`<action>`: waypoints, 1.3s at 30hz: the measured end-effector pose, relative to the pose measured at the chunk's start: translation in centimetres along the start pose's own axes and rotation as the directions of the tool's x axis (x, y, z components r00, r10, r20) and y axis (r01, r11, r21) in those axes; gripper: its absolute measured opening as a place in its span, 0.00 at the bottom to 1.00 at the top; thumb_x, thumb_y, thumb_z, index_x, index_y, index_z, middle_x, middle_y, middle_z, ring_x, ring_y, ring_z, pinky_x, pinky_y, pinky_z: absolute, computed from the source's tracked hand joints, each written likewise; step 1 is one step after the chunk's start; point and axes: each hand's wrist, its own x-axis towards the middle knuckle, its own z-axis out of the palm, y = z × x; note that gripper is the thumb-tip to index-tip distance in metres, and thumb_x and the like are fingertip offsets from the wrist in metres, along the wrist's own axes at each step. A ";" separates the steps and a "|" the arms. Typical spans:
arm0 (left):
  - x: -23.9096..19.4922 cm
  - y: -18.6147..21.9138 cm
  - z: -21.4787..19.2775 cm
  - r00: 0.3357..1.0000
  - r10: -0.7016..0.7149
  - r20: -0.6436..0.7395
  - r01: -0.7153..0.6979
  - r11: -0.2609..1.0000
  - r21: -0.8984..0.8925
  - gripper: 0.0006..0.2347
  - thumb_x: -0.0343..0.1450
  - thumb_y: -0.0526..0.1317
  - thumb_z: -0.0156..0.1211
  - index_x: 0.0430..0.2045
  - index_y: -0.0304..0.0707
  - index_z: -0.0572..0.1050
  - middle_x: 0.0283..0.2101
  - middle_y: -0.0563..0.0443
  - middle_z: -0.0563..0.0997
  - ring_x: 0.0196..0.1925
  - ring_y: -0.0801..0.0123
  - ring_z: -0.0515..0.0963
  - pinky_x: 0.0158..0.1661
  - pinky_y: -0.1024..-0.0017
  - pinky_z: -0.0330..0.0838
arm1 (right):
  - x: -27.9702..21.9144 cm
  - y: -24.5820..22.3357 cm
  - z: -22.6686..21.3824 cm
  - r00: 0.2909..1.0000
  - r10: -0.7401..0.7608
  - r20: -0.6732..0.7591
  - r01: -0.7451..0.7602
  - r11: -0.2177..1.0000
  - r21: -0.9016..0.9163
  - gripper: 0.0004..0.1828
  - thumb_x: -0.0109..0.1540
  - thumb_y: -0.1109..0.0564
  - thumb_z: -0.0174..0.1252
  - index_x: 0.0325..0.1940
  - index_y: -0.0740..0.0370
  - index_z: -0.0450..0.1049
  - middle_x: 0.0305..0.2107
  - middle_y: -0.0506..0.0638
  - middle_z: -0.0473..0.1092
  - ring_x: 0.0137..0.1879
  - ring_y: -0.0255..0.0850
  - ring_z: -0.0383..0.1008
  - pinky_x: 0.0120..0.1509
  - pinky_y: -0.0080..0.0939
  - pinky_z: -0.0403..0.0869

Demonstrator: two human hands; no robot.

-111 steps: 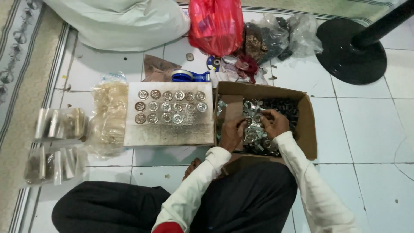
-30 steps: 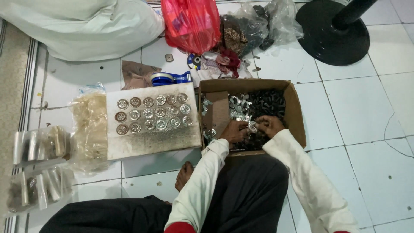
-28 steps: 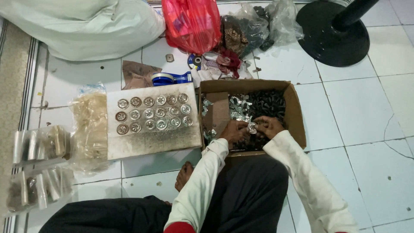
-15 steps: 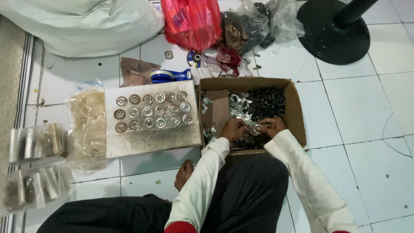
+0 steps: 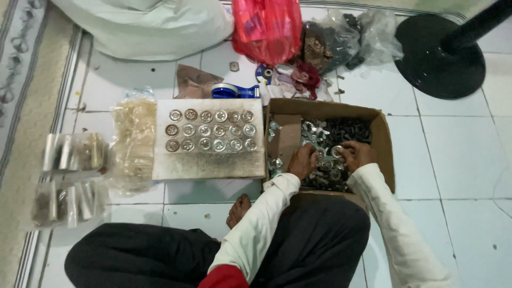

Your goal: The person is picking small metal rings from a cardboard box and arranging them on a template board or placing them into small plastic bags.

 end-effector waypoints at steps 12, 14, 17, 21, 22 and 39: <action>-12.7 4.6 -23.8 0.913 -0.068 -0.402 0.085 0.996 0.025 0.09 0.68 0.30 0.64 0.39 0.26 0.81 0.32 0.29 0.84 0.35 0.39 0.86 0.30 0.54 0.79 | -5.4 -17.0 14.3 0.914 -0.385 0.127 0.319 0.876 0.361 0.10 0.59 0.64 0.65 0.45 0.64 0.81 0.25 0.60 0.77 0.27 0.48 0.80 0.27 0.45 0.79; -13.8 2.4 -26.4 0.888 -0.093 -0.449 0.128 0.991 0.048 0.08 0.68 0.31 0.65 0.38 0.28 0.82 0.31 0.33 0.85 0.34 0.44 0.86 0.30 0.58 0.80 | -5.8 -16.7 18.7 0.904 -0.406 0.133 0.333 0.865 0.376 0.10 0.58 0.65 0.66 0.45 0.64 0.81 0.25 0.61 0.77 0.29 0.48 0.80 0.30 0.43 0.78; -14.5 0.1 -29.0 0.849 -0.120 -0.514 0.178 0.982 0.065 0.06 0.67 0.33 0.67 0.36 0.33 0.84 0.30 0.37 0.86 0.33 0.50 0.87 0.30 0.63 0.80 | -5.9 -16.4 23.4 0.899 -0.418 0.128 0.364 0.879 0.309 0.11 0.58 0.62 0.68 0.44 0.62 0.82 0.27 0.59 0.78 0.32 0.47 0.80 0.34 0.43 0.78; -14.4 -1.6 -29.7 0.839 -0.098 -0.536 0.174 0.980 0.094 0.06 0.67 0.34 0.68 0.35 0.34 0.85 0.31 0.37 0.86 0.34 0.49 0.87 0.30 0.64 0.82 | -6.8 -17.5 24.6 0.912 -0.394 0.110 0.374 0.912 0.170 0.10 0.59 0.57 0.67 0.45 0.55 0.83 0.29 0.56 0.80 0.35 0.49 0.82 0.38 0.47 0.81; -14.1 -1.9 -29.6 0.835 -0.109 -0.539 0.180 0.980 0.081 0.06 0.67 0.34 0.68 0.35 0.34 0.85 0.31 0.37 0.86 0.34 0.49 0.87 0.30 0.64 0.82 | -7.1 -18.0 24.4 0.912 -0.393 0.120 0.373 0.914 0.160 0.10 0.59 0.57 0.67 0.45 0.55 0.83 0.29 0.56 0.80 0.35 0.49 0.82 0.38 0.47 0.81; -14.3 -1.4 -28.2 0.849 0.082 -0.521 0.104 0.942 0.318 0.05 0.65 0.30 0.66 0.32 0.33 0.82 0.32 0.42 0.77 0.35 0.50 0.83 0.33 0.64 0.81 | -8.9 -18.1 24.6 0.692 -0.713 -0.116 0.715 0.699 -0.027 0.07 0.57 0.55 0.71 0.38 0.52 0.82 0.30 0.52 0.73 0.38 0.53 0.79 0.42 0.50 0.80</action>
